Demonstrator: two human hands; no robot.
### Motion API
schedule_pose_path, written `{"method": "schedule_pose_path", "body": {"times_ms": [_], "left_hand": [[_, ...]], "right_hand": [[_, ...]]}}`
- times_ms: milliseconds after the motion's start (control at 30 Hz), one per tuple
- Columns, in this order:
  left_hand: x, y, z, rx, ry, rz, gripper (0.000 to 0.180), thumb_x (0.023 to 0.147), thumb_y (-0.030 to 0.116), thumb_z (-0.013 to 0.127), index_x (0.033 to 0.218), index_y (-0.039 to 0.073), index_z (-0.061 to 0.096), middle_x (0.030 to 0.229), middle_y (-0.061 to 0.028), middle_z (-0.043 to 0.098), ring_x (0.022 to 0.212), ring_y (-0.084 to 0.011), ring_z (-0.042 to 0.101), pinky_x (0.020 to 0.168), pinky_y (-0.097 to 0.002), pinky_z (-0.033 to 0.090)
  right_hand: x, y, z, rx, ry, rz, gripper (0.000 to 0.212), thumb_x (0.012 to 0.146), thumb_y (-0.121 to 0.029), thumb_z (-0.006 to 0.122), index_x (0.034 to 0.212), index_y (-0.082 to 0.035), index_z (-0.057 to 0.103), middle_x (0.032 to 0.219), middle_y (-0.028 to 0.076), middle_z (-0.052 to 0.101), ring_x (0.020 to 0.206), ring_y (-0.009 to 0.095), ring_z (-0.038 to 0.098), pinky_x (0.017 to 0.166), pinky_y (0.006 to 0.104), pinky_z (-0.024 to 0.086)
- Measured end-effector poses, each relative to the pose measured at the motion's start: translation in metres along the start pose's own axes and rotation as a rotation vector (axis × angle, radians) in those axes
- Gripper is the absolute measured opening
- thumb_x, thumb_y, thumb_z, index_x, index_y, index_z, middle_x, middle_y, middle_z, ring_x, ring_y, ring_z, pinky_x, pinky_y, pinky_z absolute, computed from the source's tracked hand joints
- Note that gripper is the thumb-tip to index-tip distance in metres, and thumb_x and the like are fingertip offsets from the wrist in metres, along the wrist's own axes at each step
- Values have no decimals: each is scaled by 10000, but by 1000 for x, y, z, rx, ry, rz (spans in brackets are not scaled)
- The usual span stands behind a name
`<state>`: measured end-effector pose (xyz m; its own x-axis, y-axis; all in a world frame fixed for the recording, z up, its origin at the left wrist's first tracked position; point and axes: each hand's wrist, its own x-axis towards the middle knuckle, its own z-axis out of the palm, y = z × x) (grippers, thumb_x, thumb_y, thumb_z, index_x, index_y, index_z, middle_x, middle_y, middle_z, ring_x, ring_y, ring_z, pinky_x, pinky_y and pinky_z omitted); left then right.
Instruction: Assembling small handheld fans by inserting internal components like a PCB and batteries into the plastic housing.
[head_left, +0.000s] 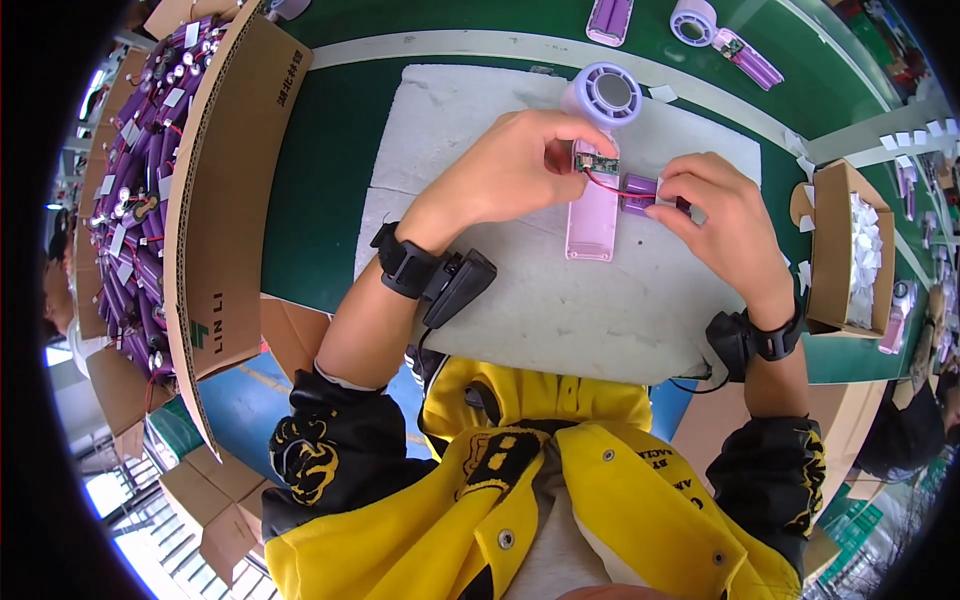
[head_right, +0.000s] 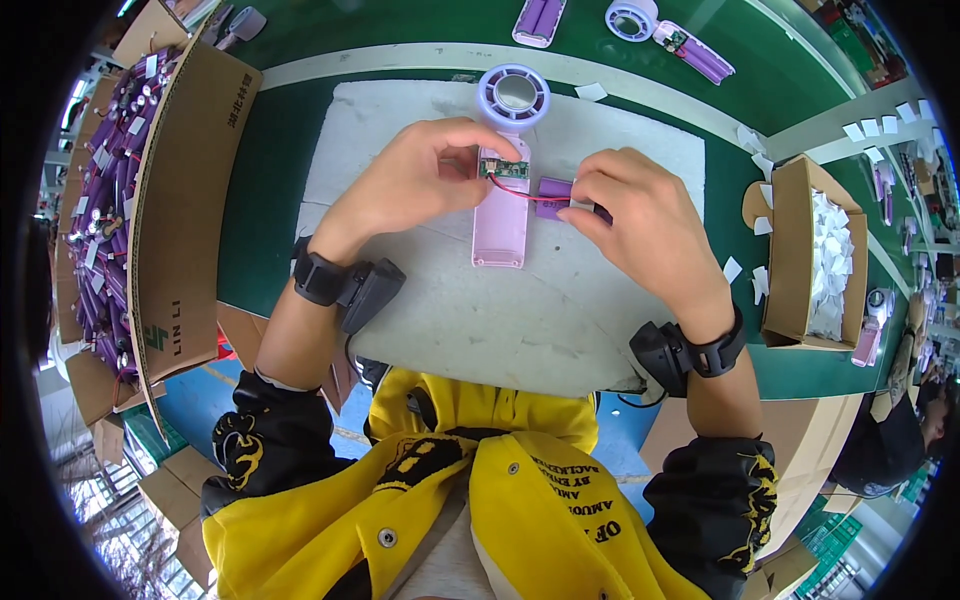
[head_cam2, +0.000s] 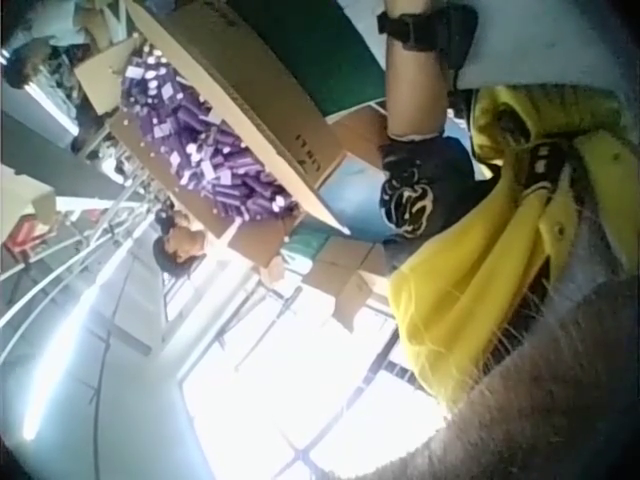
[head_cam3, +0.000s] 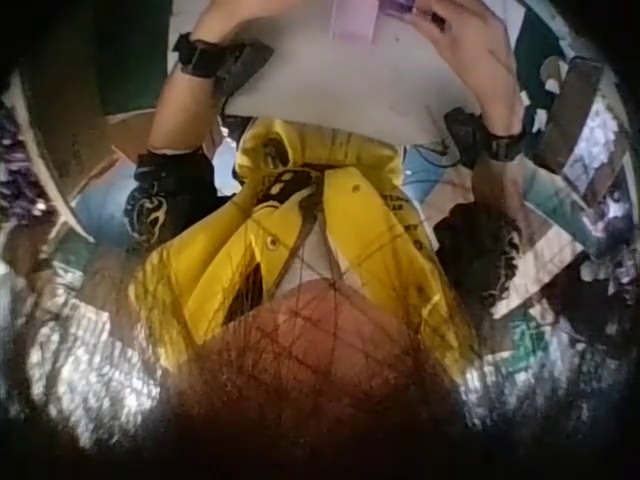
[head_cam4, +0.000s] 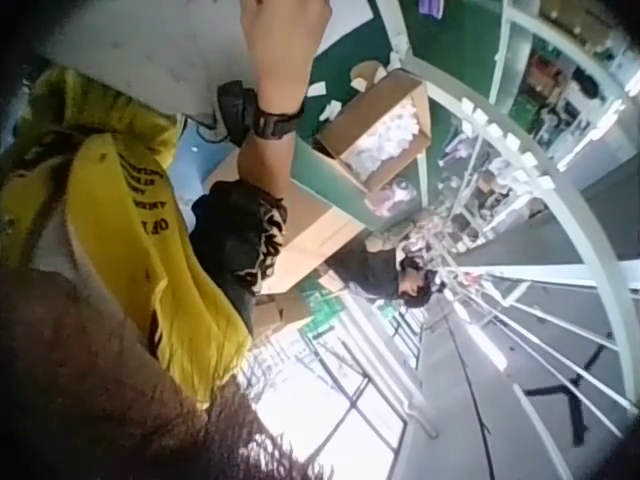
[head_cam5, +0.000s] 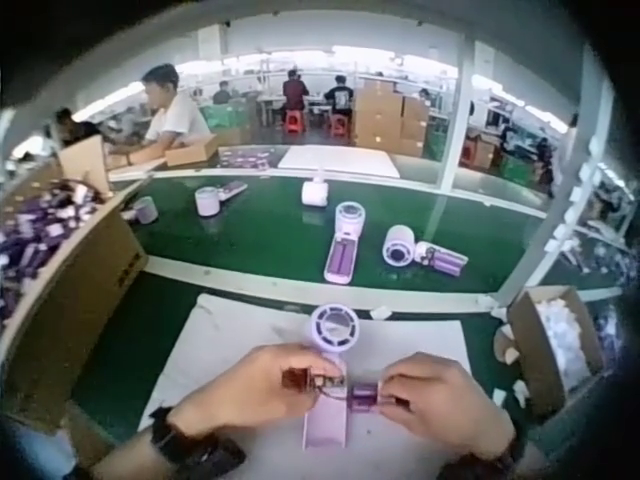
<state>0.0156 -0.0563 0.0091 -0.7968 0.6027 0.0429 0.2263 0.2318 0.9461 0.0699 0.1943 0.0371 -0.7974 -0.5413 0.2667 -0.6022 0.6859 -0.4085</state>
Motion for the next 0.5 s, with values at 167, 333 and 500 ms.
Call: {"method": "schedule_pose_path", "body": {"times_ms": [167,333,500], "left_hand": [[0,3,1,-19,7,-87,371,734,13,672,1083,125,735,891,-49,687,704,-143,573,697,-282,509],[-1,1,2,11,30,-35,378,729,18,681,1085,132,739,918,-53,696,712,-152,579,708,-282,514],[0,0,4,31,34,4,388,727,21,685,1095,133,738,953,-66,696,734,-170,593,725,-291,521]], "right_hand": [[-2,-13,0,-20,28,67,128,765,-29,752,841,21,662,992,126,677,802,318,645,710,368,533],[-4,-20,2,-115,40,48,103,771,-27,728,837,33,678,1029,161,695,821,328,660,728,371,545],[0,-27,6,-217,32,63,83,752,0,710,824,34,686,987,175,708,805,328,664,713,375,552]]}}
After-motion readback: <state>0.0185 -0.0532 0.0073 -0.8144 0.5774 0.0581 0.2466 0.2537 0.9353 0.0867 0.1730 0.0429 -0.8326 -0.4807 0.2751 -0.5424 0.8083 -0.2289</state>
